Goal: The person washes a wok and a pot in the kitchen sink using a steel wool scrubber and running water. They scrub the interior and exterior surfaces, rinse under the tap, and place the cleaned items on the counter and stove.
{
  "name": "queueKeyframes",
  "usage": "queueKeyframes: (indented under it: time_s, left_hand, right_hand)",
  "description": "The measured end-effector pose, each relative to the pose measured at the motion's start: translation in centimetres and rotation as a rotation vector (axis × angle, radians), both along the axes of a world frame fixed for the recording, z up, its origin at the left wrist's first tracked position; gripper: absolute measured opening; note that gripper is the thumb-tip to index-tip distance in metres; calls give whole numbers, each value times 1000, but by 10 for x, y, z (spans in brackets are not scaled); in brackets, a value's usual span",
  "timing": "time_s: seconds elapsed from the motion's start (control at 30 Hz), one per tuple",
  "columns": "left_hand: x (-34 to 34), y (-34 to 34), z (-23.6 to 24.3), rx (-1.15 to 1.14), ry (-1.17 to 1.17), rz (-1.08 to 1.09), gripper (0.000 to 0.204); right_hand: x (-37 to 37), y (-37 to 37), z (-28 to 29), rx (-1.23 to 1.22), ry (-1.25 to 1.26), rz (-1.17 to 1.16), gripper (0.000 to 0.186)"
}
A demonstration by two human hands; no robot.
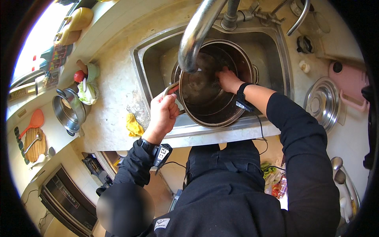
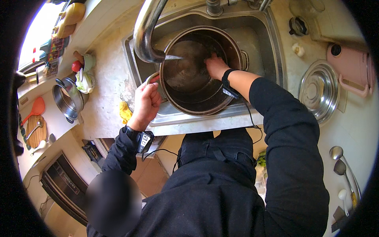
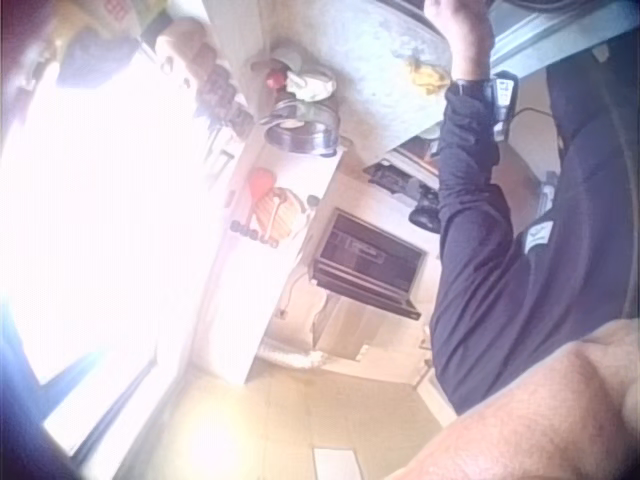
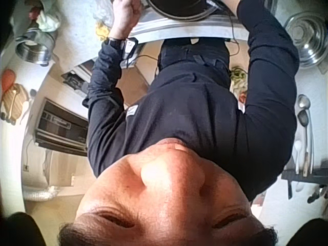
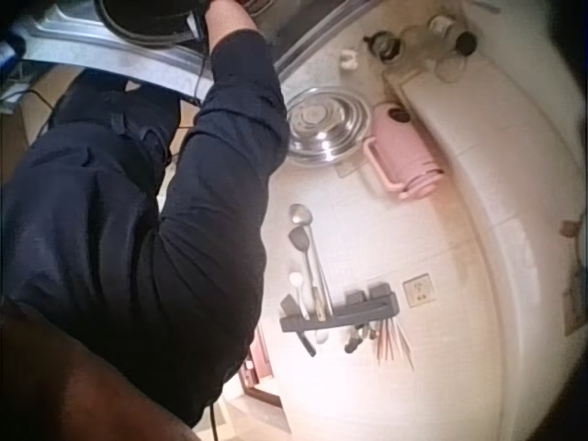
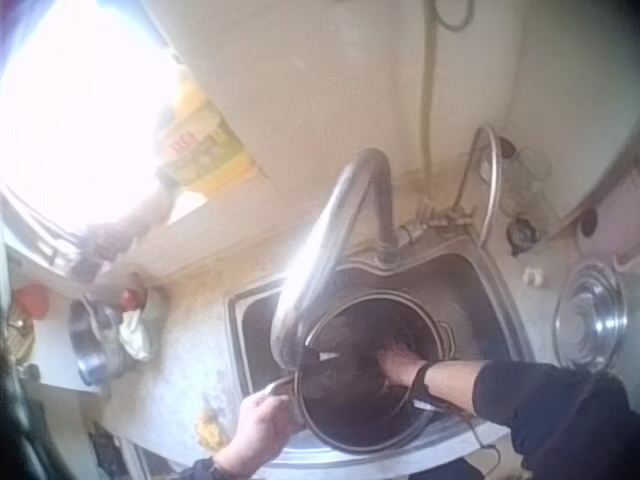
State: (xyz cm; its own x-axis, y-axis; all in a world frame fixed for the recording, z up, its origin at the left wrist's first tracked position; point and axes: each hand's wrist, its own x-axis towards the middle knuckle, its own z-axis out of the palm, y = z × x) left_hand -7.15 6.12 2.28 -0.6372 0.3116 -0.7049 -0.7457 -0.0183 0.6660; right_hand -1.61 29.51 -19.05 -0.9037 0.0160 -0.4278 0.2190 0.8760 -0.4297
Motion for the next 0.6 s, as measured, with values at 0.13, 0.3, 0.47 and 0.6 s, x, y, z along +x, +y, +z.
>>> queueKeyframes:
  time_s: [0.13,0.3,0.47,0.6]
  left_hand:
    - [2,4,-1,-2,9,-19,31]
    - [7,4,3,3,7,-40,34]
    - [9,5,5,6,13,-27,37]
    - [8,5,3,19,-2,-8,38]
  right_hand:
    - [6,-25,16,-428,-207,277,33]
    - [2,-9,21,-14,-343,155,33]
    - [-51,-4,-15,-563,-86,-883,45]
    - [-77,-50,-9,-963,381,-663,37]
